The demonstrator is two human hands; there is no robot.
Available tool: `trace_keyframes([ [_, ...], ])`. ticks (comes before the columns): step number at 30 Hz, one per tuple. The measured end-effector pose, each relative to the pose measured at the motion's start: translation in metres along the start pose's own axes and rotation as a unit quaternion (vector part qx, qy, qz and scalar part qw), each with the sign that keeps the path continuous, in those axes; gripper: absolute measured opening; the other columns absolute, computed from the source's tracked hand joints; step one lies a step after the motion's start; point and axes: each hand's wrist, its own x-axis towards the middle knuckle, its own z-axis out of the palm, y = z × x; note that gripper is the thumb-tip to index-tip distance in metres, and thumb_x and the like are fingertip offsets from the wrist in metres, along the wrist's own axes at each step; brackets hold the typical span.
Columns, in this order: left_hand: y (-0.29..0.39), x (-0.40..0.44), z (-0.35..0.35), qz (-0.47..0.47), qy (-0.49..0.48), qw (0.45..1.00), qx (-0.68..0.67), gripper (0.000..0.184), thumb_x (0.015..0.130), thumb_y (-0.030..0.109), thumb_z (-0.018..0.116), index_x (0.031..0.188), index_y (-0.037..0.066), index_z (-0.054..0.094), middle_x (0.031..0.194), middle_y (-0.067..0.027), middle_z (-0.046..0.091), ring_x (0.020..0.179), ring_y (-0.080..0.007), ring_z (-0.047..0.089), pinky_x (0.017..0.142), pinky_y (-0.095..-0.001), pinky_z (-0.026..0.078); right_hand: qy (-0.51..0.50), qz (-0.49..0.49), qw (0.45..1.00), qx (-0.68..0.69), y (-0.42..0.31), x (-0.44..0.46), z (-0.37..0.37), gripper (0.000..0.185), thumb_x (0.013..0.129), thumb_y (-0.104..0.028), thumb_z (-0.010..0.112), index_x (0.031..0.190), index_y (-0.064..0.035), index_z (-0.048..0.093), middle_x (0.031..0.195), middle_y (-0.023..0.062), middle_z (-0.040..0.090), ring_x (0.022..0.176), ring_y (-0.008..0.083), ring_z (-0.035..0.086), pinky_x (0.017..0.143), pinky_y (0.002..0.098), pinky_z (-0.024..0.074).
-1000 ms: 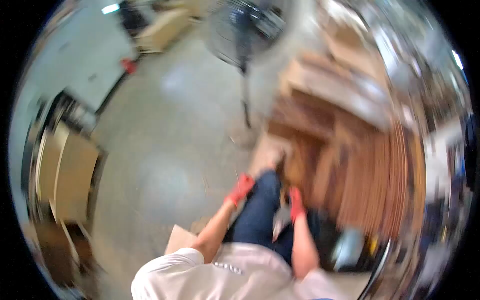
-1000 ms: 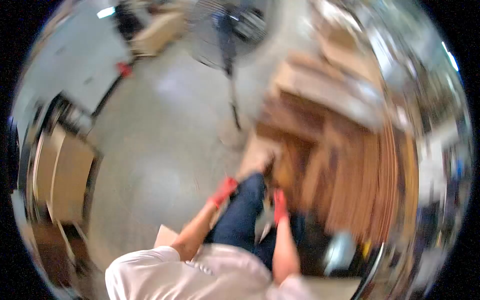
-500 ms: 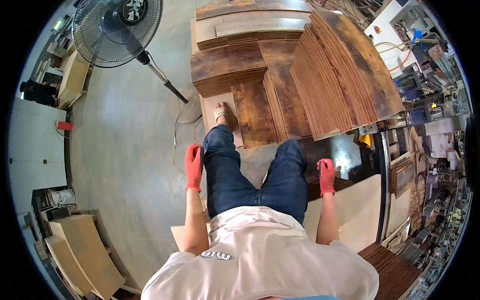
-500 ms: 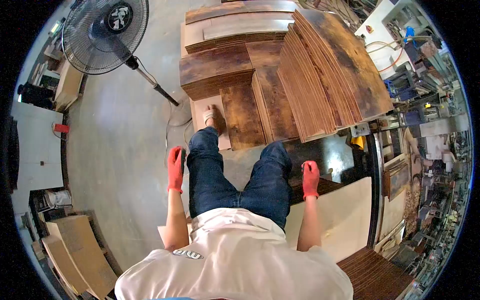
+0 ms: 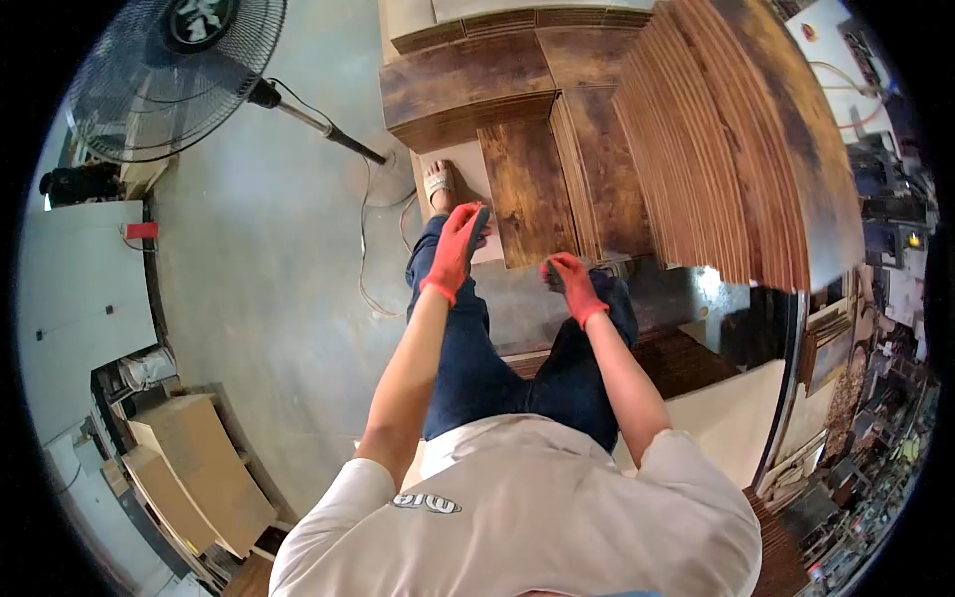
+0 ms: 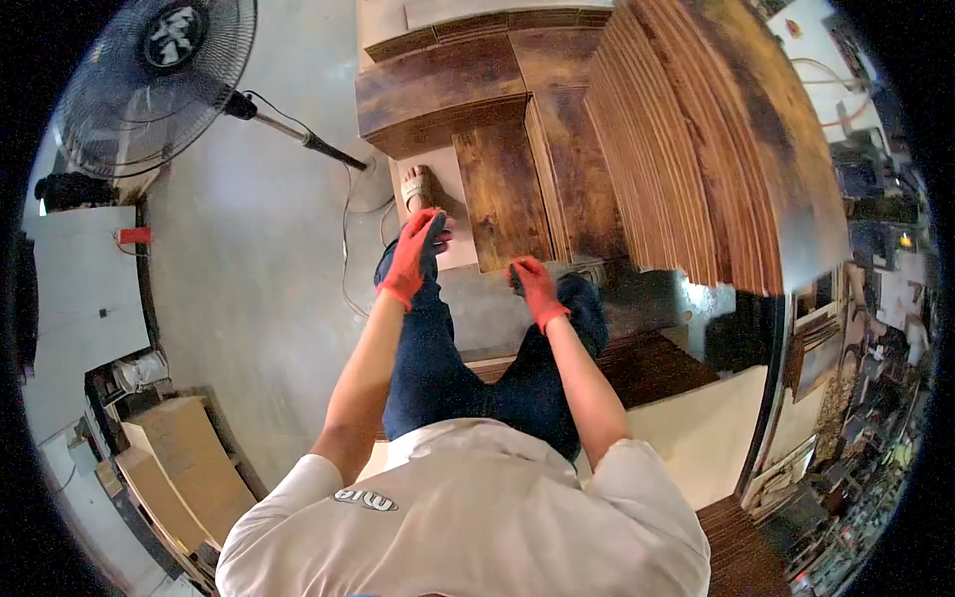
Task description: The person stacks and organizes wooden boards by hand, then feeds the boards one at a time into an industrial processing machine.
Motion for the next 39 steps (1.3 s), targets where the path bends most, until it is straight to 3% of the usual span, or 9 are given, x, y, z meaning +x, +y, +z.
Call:
trace_keyframes([
  [8,-0.256,0.098,0.004,-0.332,0.332,0.776,-0.420,0.035,0.085,0.052,0.054,0.088,0.017,0.052,0.065,-0.0008,0.045,0.051,-0.0192,0.044,0.048,-0.0387,0.034,0.190,0.351,0.895,0.199,0.152,0.104,-0.051,0.027,0.090,-0.039,0.054,0.095,-0.0128,0.059,0.086,0.0064,0.065,0.078,0.0273,0.061,0.069,0.0402,0.0490],
  [13,-0.399,0.134,-0.005,-0.373,0.500,0.727,-0.287,0.066,0.076,0.070,0.052,0.116,0.018,0.053,0.113,-0.0074,0.056,0.090,-0.0259,0.050,0.080,-0.0423,0.042,0.312,0.360,0.838,0.266,0.180,0.130,-0.079,0.044,0.093,-0.050,0.043,0.102,-0.0096,0.058,0.100,0.0099,0.063,0.095,0.0317,0.058,0.084,0.0452,0.0475],
  [16,-0.352,0.152,-0.007,-0.375,0.446,0.711,-0.395,0.079,0.075,0.071,0.052,0.133,0.019,0.046,0.134,-0.0051,0.048,0.116,-0.0295,0.046,0.096,-0.0491,0.035,0.352,0.403,0.812,0.232,0.190,0.157,-0.081,0.050,0.095,-0.052,0.037,0.109,-0.0092,0.058,0.121,0.0103,0.055,0.111,0.0314,0.052,0.099,0.0438,0.0394],
  [18,-0.349,0.161,-0.017,-0.340,0.375,0.711,-0.489,0.080,0.075,0.071,0.051,0.136,0.020,0.043,0.138,-0.0047,0.044,0.122,-0.0291,0.042,0.102,-0.0495,0.029,0.391,0.348,0.790,0.320,0.242,0.161,-0.110,0.050,0.089,-0.037,0.056,0.131,-0.0118,0.046,0.142,0.0123,0.037,0.133,0.0343,0.031,0.108,0.0499,0.0283],
  [21,-0.374,0.172,-0.024,-0.246,0.304,0.737,-0.552,0.080,0.075,0.069,0.052,0.136,0.018,0.043,0.142,-0.0055,0.040,0.129,-0.0295,0.036,0.109,-0.0526,0.021,0.182,0.209,0.961,-0.016,0.355,0.138,-0.173,0.048,0.089,-0.035,0.055,0.131,-0.0131,0.047,0.142,0.0071,0.040,0.132,0.0279,0.034,0.108,0.0491,0.0284],
  [23,-0.399,0.172,-0.029,-0.245,0.312,0.722,-0.567,0.077,0.075,0.067,0.053,0.132,0.016,0.047,0.138,-0.0071,0.045,0.124,-0.0312,0.041,0.106,-0.0533,0.026,0.190,0.194,0.962,-0.003,0.356,0.139,-0.161,0.048,0.089,-0.035,0.055,0.131,-0.0143,0.048,0.141,0.0054,0.042,0.130,0.0265,0.037,0.108,0.0487,0.0288],
  [28,-0.412,0.176,-0.039,-0.240,0.324,0.687,-0.605,0.064,0.070,0.061,0.059,0.113,0.013,0.056,0.127,-0.0138,0.053,0.114,-0.0368,0.048,0.097,-0.0574,0.036,0.374,0.292,0.809,0.348,0.230,0.181,-0.052,0.052,0.087,-0.042,0.056,0.130,-0.0143,0.049,0.137,0.0051,0.047,0.124,0.0282,0.042,0.106,0.0490,0.0300],
  [32,-0.360,0.172,-0.032,-0.250,0.409,0.677,-0.559,0.051,0.069,0.060,0.064,0.084,0.015,0.047,0.116,-0.0143,0.055,0.104,-0.0379,0.053,0.094,-0.0577,0.038,0.360,0.299,0.818,0.334,0.246,0.173,-0.048,0.051,0.087,-0.044,0.052,0.128,-0.0135,0.051,0.135,0.0046,0.049,0.123,0.0274,0.043,0.105,0.0490,0.0301],
  [39,-0.374,0.156,-0.062,-0.271,0.447,0.695,-0.493,0.054,0.070,0.064,0.063,0.084,0.014,0.047,0.103,-0.0101,0.057,0.100,-0.0307,0.053,0.092,-0.0521,0.038,0.348,0.276,0.794,0.416,0.273,0.164,-0.027,0.045,0.088,-0.043,0.049,0.122,-0.0137,0.055,0.129,0.0052,0.053,0.120,0.0280,0.046,0.101,0.0503,0.0335],
])
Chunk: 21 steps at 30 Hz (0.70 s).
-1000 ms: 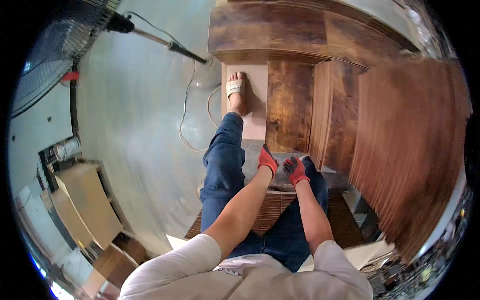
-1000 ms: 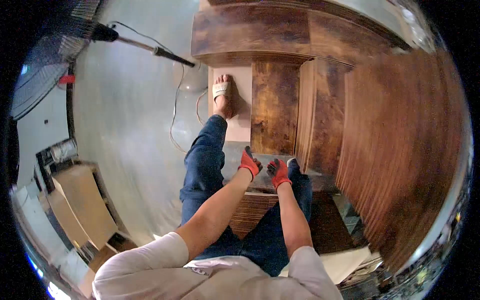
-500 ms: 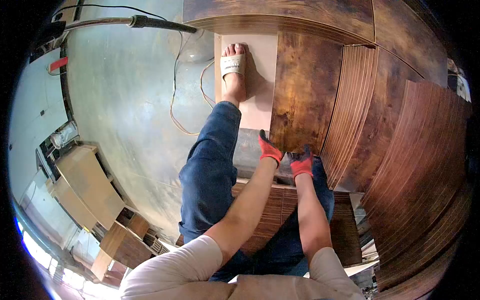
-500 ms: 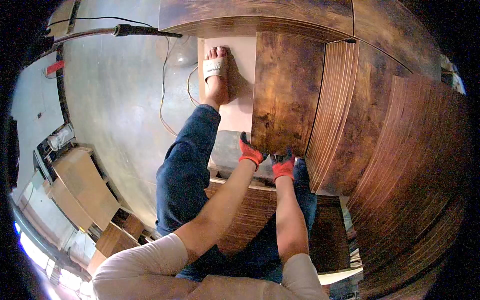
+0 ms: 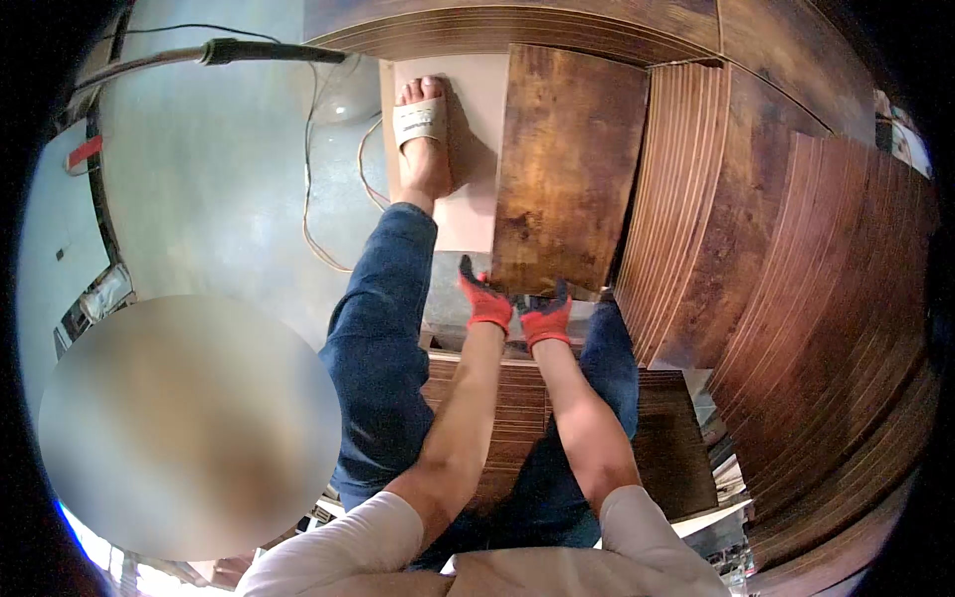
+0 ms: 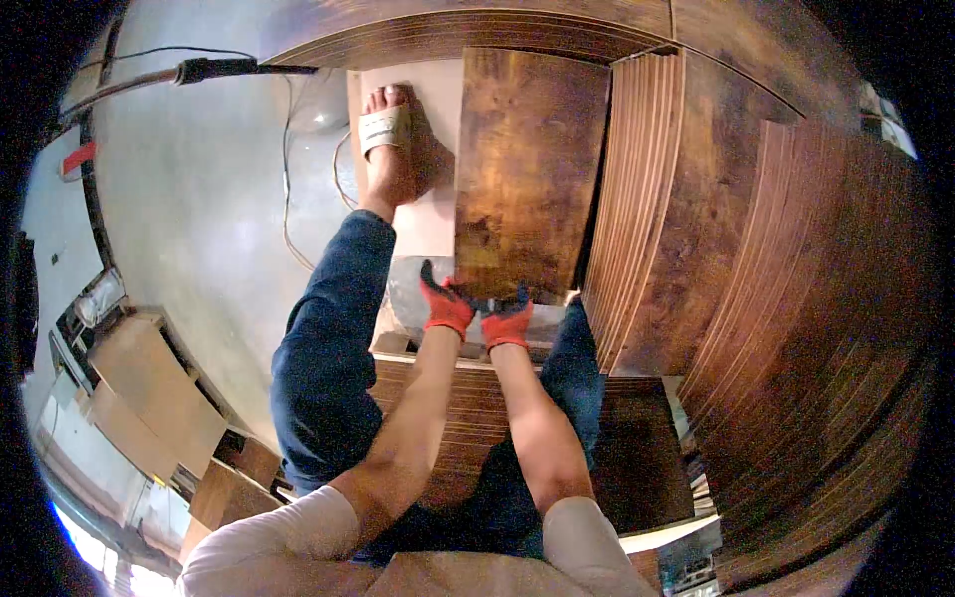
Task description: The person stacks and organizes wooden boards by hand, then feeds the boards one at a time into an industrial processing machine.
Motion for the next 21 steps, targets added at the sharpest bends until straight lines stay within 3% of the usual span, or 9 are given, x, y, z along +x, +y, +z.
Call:
trace_keyframes([
  [3,0.025,0.009,-0.003,0.031,0.002,0.999,0.028,0.052,0.075,0.063,0.059,0.093,0.015,0.052,0.104,-0.0076,0.057,0.099,-0.0264,0.055,0.092,-0.0448,0.041,-0.014,0.078,0.997,0.016,0.018,-0.003,0.014,0.046,0.087,-0.045,0.051,0.120,-0.0139,0.057,0.126,0.0054,0.055,0.118,0.0285,0.048,0.100,0.0500,0.0357],
  [6,0.036,0.016,0.009,0.092,-0.139,0.973,0.158,0.071,0.080,0.063,0.053,0.126,0.008,0.053,0.119,-0.0117,0.059,0.105,-0.0273,0.055,0.096,-0.0459,0.040,0.040,0.076,0.996,0.011,0.015,0.004,0.012,0.046,0.087,-0.046,0.051,0.120,-0.0145,0.056,0.127,0.0048,0.055,0.117,0.0270,0.048,0.100,0.0503,0.0358],
  [8,0.038,0.027,0.015,0.312,0.007,0.755,0.576,0.068,0.085,0.059,0.048,0.126,0.004,0.052,0.121,-0.0169,0.057,0.111,-0.0307,0.054,0.099,-0.0426,0.038,0.109,0.014,0.994,-0.015,0.004,0.005,0.015,0.048,0.086,-0.046,0.052,0.121,-0.0142,0.054,0.127,0.0044,0.054,0.117,0.0252,0.048,0.099,0.0497,0.0360],
  [10,0.041,0.029,0.037,0.418,0.103,0.546,0.719,0.068,0.088,0.056,0.046,0.126,0.000,0.051,0.124,-0.0205,0.055,0.114,-0.0333,0.052,0.100,-0.0403,0.037,0.222,-0.105,0.964,-0.105,-0.019,-0.004,0.030,0.057,0.083,-0.046,0.059,0.127,-0.0120,0.047,0.130,0.0038,0.050,0.118,0.0223,0.046,0.100,0.0472,0.0360],
  [12,0.041,0.016,0.085,0.462,0.106,0.553,0.685,0.066,0.088,0.054,0.048,0.126,-0.001,0.050,0.124,-0.0214,0.055,0.115,-0.0333,0.052,0.099,-0.0386,0.038,0.252,-0.184,0.928,-0.205,-0.042,0.002,0.025,0.056,0.086,-0.043,0.054,0.131,-0.0113,0.042,0.134,0.0043,0.045,0.123,0.0227,0.041,0.103,0.0464,0.0306],
  [14,0.047,0.015,0.119,0.421,-0.069,0.697,0.576,0.063,0.089,0.050,0.051,0.124,-0.003,0.051,0.124,-0.0212,0.055,0.113,-0.0313,0.053,0.097,-0.0364,0.038,0.224,-0.233,0.891,-0.319,-0.051,0.015,0.004,0.056,0.089,-0.040,0.050,0.135,-0.0106,0.037,0.139,0.0048,0.040,0.127,0.0231,0.036,0.106,0.0456,0.0251],
  [16,0.053,0.008,0.134,0.333,-0.158,0.772,0.517,0.058,0.090,0.045,0.054,0.122,-0.003,0.052,0.120,-0.0180,0.057,0.110,-0.0266,0.054,0.094,-0.0330,0.039,0.158,-0.261,0.850,-0.431,-0.049,0.031,-0.023,0.056,0.092,-0.037,0.045,0.139,-0.0098,0.032,0.143,0.0052,0.034,0.131,0.0235,0.030,0.109,0.0448,0.0197],
  [19,0.065,0.002,0.136,0.246,-0.249,0.809,0.472,0.046,0.094,0.036,0.053,0.120,-0.002,0.055,0.109,-0.0063,0.060,0.100,-0.0146,0.054,0.090,-0.0267,0.041,0.063,-0.292,0.807,-0.509,-0.047,0.050,-0.046,0.055,0.096,-0.032,0.038,0.145,-0.0088,0.025,0.149,0.0060,0.026,0.137,0.0241,0.023,0.113,0.0435,0.0115],
  [21,0.065,0.006,0.130,0.293,-0.232,0.775,0.509,0.054,0.092,0.044,0.053,0.118,-0.004,0.056,0.110,-0.0077,0.060,0.098,-0.0147,0.055,0.088,-0.0265,0.041,-0.001,-0.290,0.808,-0.514,-0.053,0.027,-0.032,0.055,0.099,-0.030,0.033,0.148,-0.0089,0.021,0.153,0.0063,0.021,0.140,0.0246,0.017,0.114,0.0441,0.0073],
])
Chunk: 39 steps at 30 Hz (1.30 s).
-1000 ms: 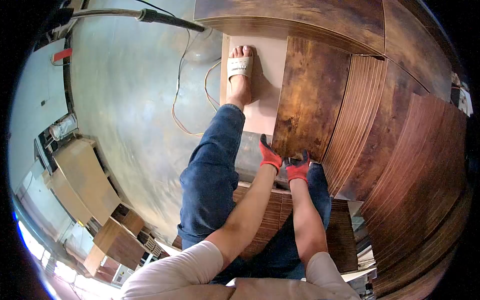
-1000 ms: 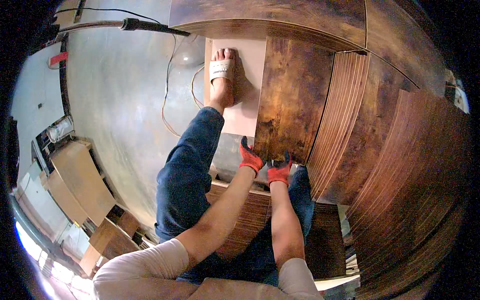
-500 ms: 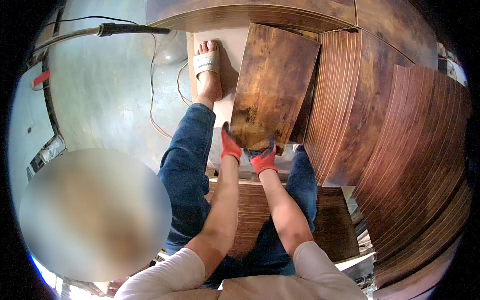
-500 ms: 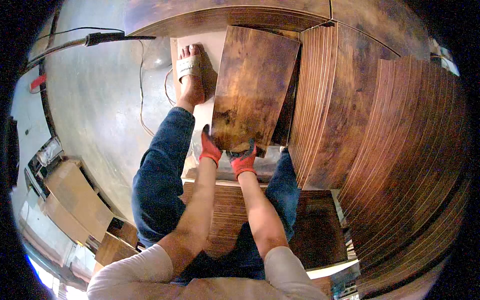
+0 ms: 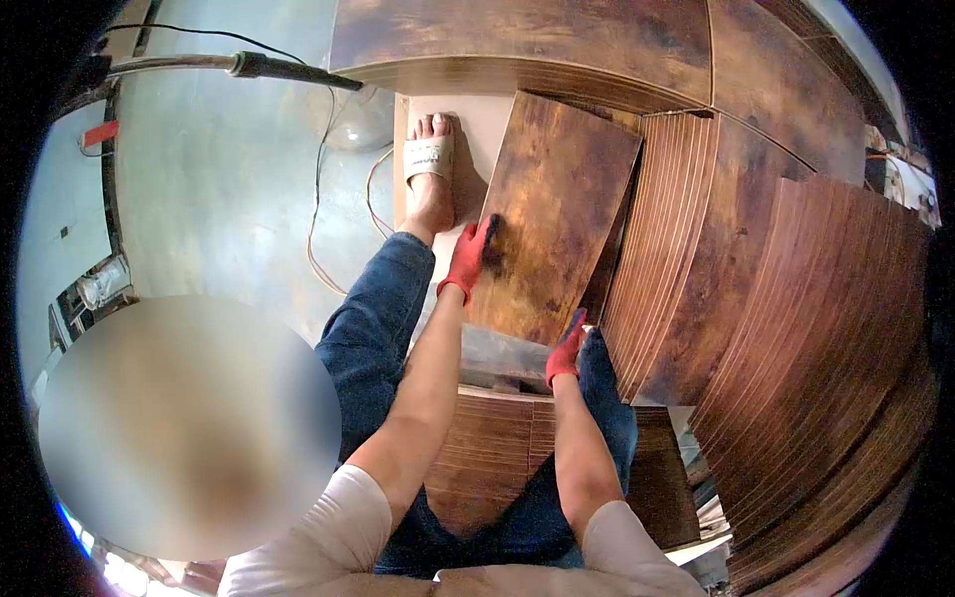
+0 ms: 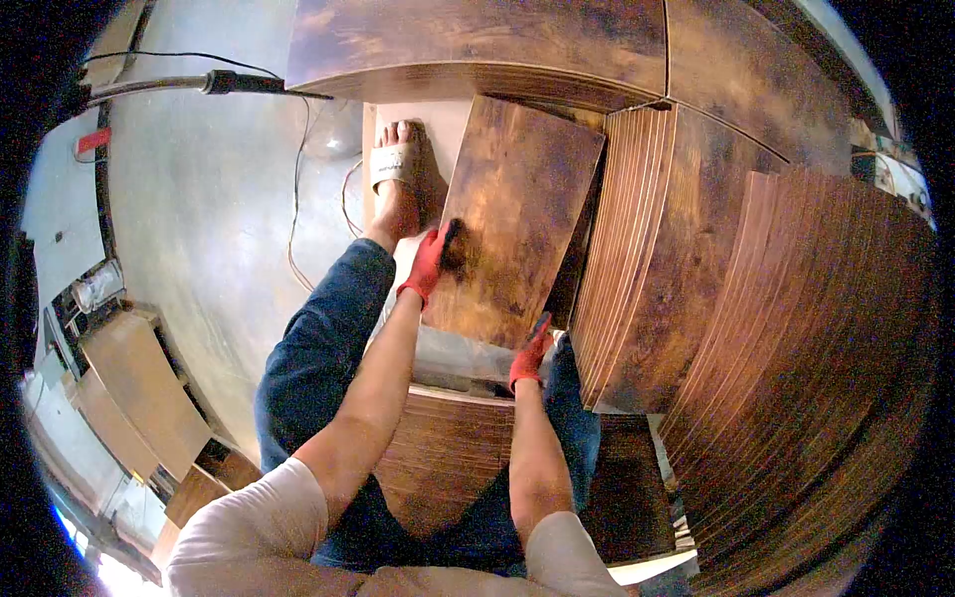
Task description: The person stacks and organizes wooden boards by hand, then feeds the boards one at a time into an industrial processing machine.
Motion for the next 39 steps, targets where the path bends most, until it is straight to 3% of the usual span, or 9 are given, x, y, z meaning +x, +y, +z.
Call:
trace_keyframes([
  [8,0.083,-0.078,-0.005,-0.086,0.052,0.941,0.324,0.076,0.083,0.064,0.049,0.103,-0.009,0.063,0.106,-0.0316,0.060,0.104,-0.0388,0.058,0.090,-0.0426,0.042,-0.214,0.023,0.969,0.121,-0.137,-0.102,-0.060,0.049,0.087,-0.023,0.065,0.128,-0.0021,0.049,0.122,0.0069,0.057,0.112,0.0190,0.053,0.098,0.0299,0.0388],
  [12,0.124,-0.143,-0.005,-0.178,-0.012,0.974,0.138,0.055,0.085,0.050,0.060,0.109,0.001,0.065,0.098,-0.0092,0.066,0.085,-0.0138,0.061,0.075,-0.0313,0.047,-0.154,-0.109,0.932,-0.310,-0.226,-0.167,-0.101,0.062,0.078,-0.050,0.066,0.108,0.0028,0.060,0.098,0.0157,0.065,0.094,0.0240,0.060,0.084,0.0359,0.0441],
  [17,0.123,-0.225,-0.022,-0.013,-0.054,0.998,-0.008,0.043,0.085,0.048,0.062,0.079,0.005,0.063,0.070,0.0019,0.052,0.065,-0.0114,0.049,0.059,-0.0292,0.040,-0.052,-0.222,0.900,-0.371,-0.295,-0.279,-0.154,0.066,0.074,-0.051,0.068,0.107,0.0059,0.054,0.097,0.0267,0.064,0.096,0.0365,0.062,0.079,0.0424,0.0476],
  [25,0.240,-0.399,-0.030,0.432,-0.145,0.876,0.159,0.049,0.096,0.034,0.044,0.132,0.001,0.046,0.128,-0.0123,0.051,0.112,-0.0209,0.051,0.092,-0.0343,0.044,0.029,-0.388,0.906,-0.166,-0.325,-0.452,-0.252,0.069,0.071,-0.046,0.072,0.113,0.0039,0.051,0.093,0.0250,0.063,0.089,0.0394,0.062,0.075,0.0430,0.0481],
  [27,0.282,-0.454,-0.013,0.130,-0.354,0.907,-0.187,0.061,0.093,0.037,0.047,0.143,0.004,0.031,0.143,-0.0151,0.036,0.125,-0.0259,0.043,0.100,-0.0404,0.041,0.047,-0.391,0.908,-0.144,-0.318,-0.476,-0.268,0.065,0.072,-0.043,0.072,0.113,0.0026,0.051,0.095,0.0241,0.062,0.093,0.0385,0.061,0.076,0.0427,0.0473],
  [33,0.307,-0.505,0.057,0.335,-0.296,0.893,0.050,0.056,0.093,0.044,0.046,0.134,0.006,0.044,0.125,-0.0127,0.054,0.106,-0.0280,0.054,0.089,-0.0449,0.046,0.099,-0.375,0.922,0.000,-0.311,-0.537,-0.357,0.054,0.075,-0.041,0.072,0.107,-0.0002,0.055,0.088,0.0193,0.062,0.084,0.0317,0.062,0.073,0.0390,0.0458],
  [35,0.310,-0.521,0.074,0.537,-0.412,0.725,0.128,0.068,0.090,0.043,0.051,0.143,0.006,0.031,0.142,-0.0136,0.037,0.124,-0.0285,0.044,0.099,-0.0454,0.043,0.111,-0.335,0.936,0.004,-0.315,-0.549,-0.383,0.047,0.082,-0.039,0.065,0.109,-0.0011,0.057,0.091,0.0150,0.063,0.083,0.0273,0.061,0.073,0.0366,0.0459],
  [37,0.311,-0.517,0.102,0.516,-0.402,0.739,0.164,0.074,0.087,0.047,0.053,0.143,0.006,0.031,0.142,-0.0137,0.037,0.123,-0.0294,0.045,0.097,-0.0467,0.044,0.120,-0.289,0.949,0.029,-0.295,-0.534,-0.409,0.044,0.087,-0.036,0.060,0.114,-0.0014,0.057,0.096,0.0125,0.063,0.088,0.0235,0.060,0.077,0.0342,0.0455],
  [39,0.301,-0.561,0.131,0.495,-0.419,0.755,0.099,0.058,0.094,0.040,0.046,0.137,0.002,0.036,0.133,-0.0144,0.043,0.111,-0.0261,0.053,0.089,-0.0420,0.049,0.188,-0.481,0.855,-0.043,-0.269,-0.508,-0.441,0.043,0.089,-0.035,0.057,0.116,-0.0018,0.056,0.111,0.0146,0.057,0.100,0.0248,0.056,0.083,0.0348,0.0437],
])
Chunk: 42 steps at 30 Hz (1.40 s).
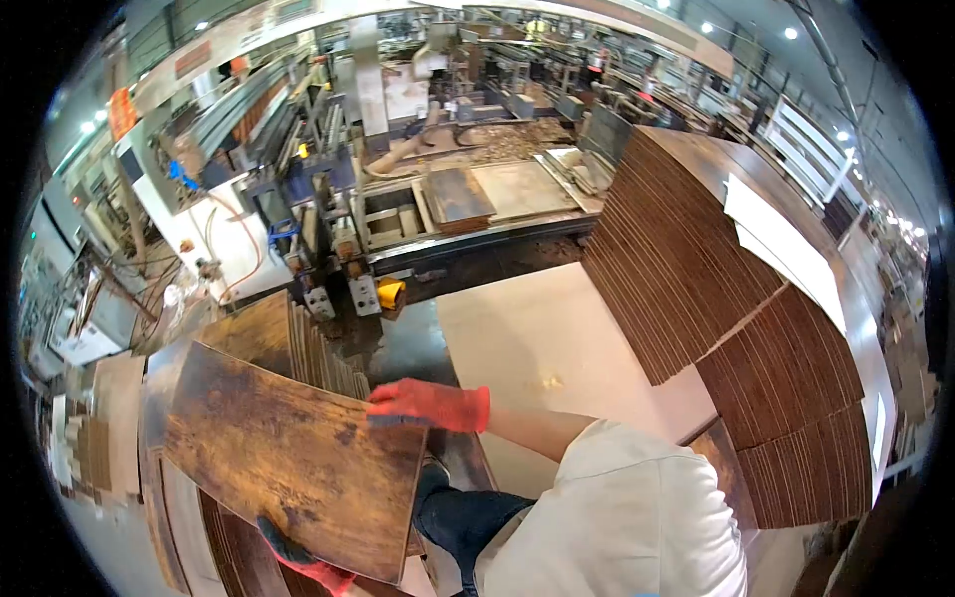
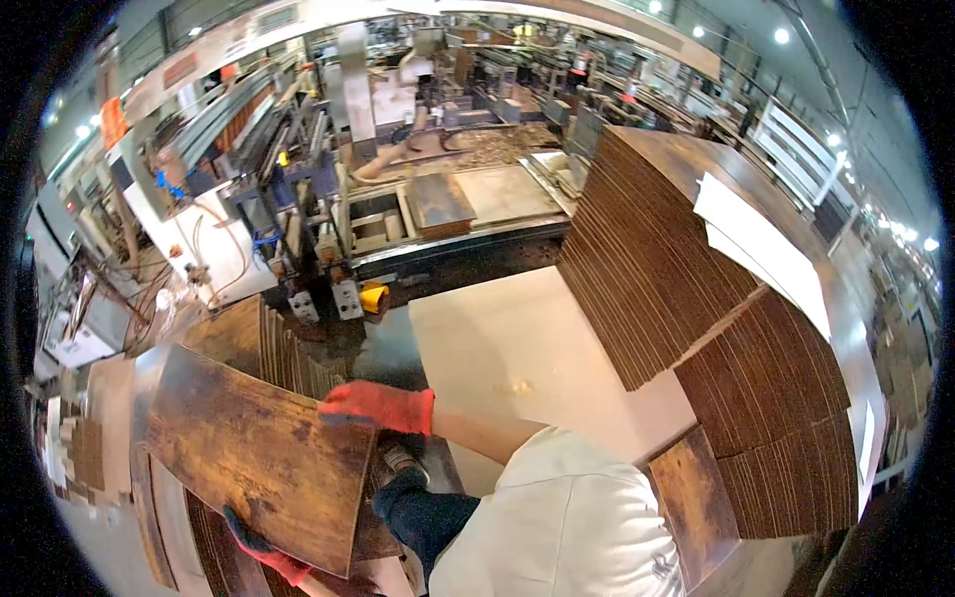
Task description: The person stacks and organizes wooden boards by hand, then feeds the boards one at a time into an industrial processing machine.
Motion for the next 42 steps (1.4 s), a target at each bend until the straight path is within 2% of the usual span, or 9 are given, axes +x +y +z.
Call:
trace_keyframes([
  [1,0.015,0.007,0.033,0.004,0.017,0.999,-0.042,0.051,0.097,0.036,0.042,0.134,0.001,0.039,0.129,-0.0148,0.046,0.105,-0.0244,0.056,0.085,-0.0397,0.051,0.020,-0.114,0.992,-0.044,0.010,0.000,-0.017,0.043,0.090,-0.035,0.056,0.118,-0.0021,0.056,0.118,0.0156,0.054,0.106,0.0254,0.053,0.086,0.0352,0.0428],
  [4,0.032,0.025,0.063,-0.172,0.016,0.949,-0.265,0.055,0.096,0.041,0.042,0.135,0.002,0.039,0.130,-0.0133,0.047,0.111,-0.0255,0.054,0.090,-0.0429,0.049,0.183,0.090,0.898,0.389,0.008,-0.008,-0.011,0.038,0.092,-0.029,0.056,0.118,-0.0020,0.053,0.113,0.0104,0.055,0.105,0.0183,0.052,0.088,0.0313,0.0419],
  [8,0.035,0.039,0.100,-0.203,0.039,0.936,-0.285,0.057,0.095,0.042,0.044,0.136,0.003,0.038,0.133,-0.0130,0.045,0.118,-0.0240,0.049,0.096,-0.0426,0.044,0.399,0.048,0.891,0.211,0.020,0.021,0.012,0.031,0.092,-0.018,0.052,0.120,-0.0058,0.049,0.110,0.0055,0.055,0.105,0.0110,0.048,0.092,0.0275,0.0379],
  [9,0.019,0.038,0.099,-0.067,0.008,0.989,-0.134,0.056,0.094,0.040,0.044,0.138,0.005,0.039,0.138,-0.0122,0.043,0.122,-0.0286,0.047,0.101,-0.0428,0.041,0.430,0.023,0.874,0.223,0.013,0.035,0.011,0.031,0.091,-0.017,0.054,0.119,-0.0062,0.048,0.110,0.0030,0.052,0.102,0.0103,0.048,0.090,0.0266,0.0383],
  [15,0.007,0.128,0.071,-0.233,0.093,0.961,-0.118,0.051,0.097,0.037,0.042,0.138,0.007,0.036,0.136,-0.0108,0.044,0.121,-0.0263,0.045,0.101,-0.0409,0.037,0.407,-0.039,0.786,0.464,0.059,0.117,-0.001,0.025,0.091,-0.013,0.053,0.114,-0.0063,0.048,0.103,0.0003,0.048,0.095,0.0092,0.046,0.087,0.0252,0.0386],
  [23,-0.091,0.295,-0.057,-0.103,0.126,0.984,-0.075,0.063,0.092,0.048,0.047,0.138,0.006,0.034,0.143,-0.0074,0.038,0.135,-0.0224,0.029,0.111,-0.0463,0.018,0.442,-0.015,0.834,0.330,0.112,0.200,0.010,0.026,0.082,-0.015,0.060,0.106,-0.0055,0.055,0.101,0.0096,0.058,0.095,0.0232,0.056,0.085,0.0320,0.0423],
  [30,-0.127,0.339,-0.098,-0.116,0.092,0.989,-0.009,0.058,0.092,0.050,0.042,0.139,0.016,0.037,0.146,-0.0007,0.037,0.138,-0.0178,0.025,0.108,-0.0529,0.008,0.329,-0.072,0.819,0.465,0.124,0.230,0.016,0.030,0.092,-0.015,0.054,0.120,-0.0074,0.052,0.118,0.0043,0.052,0.110,0.0130,0.048,0.096,0.0276,0.0368],
  [35,-0.174,0.372,-0.122,0.002,0.109,0.990,-0.088,0.046,0.094,0.032,0.050,0.130,0.004,0.043,0.128,-0.0075,0.050,0.117,-0.0190,0.046,0.102,-0.0304,0.032,0.325,-0.085,0.837,0.432,0.113,0.243,0.017,0.023,0.093,-0.018,0.050,0.114,-0.0069,0.052,0.107,0.0023,0.053,0.100,0.0111,0.048,0.091,0.0270,0.0381],
  [42,-0.181,0.388,-0.141,-0.041,0.118,0.984,-0.124,0.045,0.091,0.043,0.050,0.125,0.014,0.049,0.125,-0.0013,0.052,0.117,-0.0161,0.045,0.101,-0.0351,0.031,0.344,-0.081,0.867,0.352,0.122,0.265,0.034,0.021,0.093,-0.018,0.047,0.108,-0.0047,0.052,0.102,0.0056,0.052,0.094,0.0150,0.049,0.086,0.0280,0.0392],
])
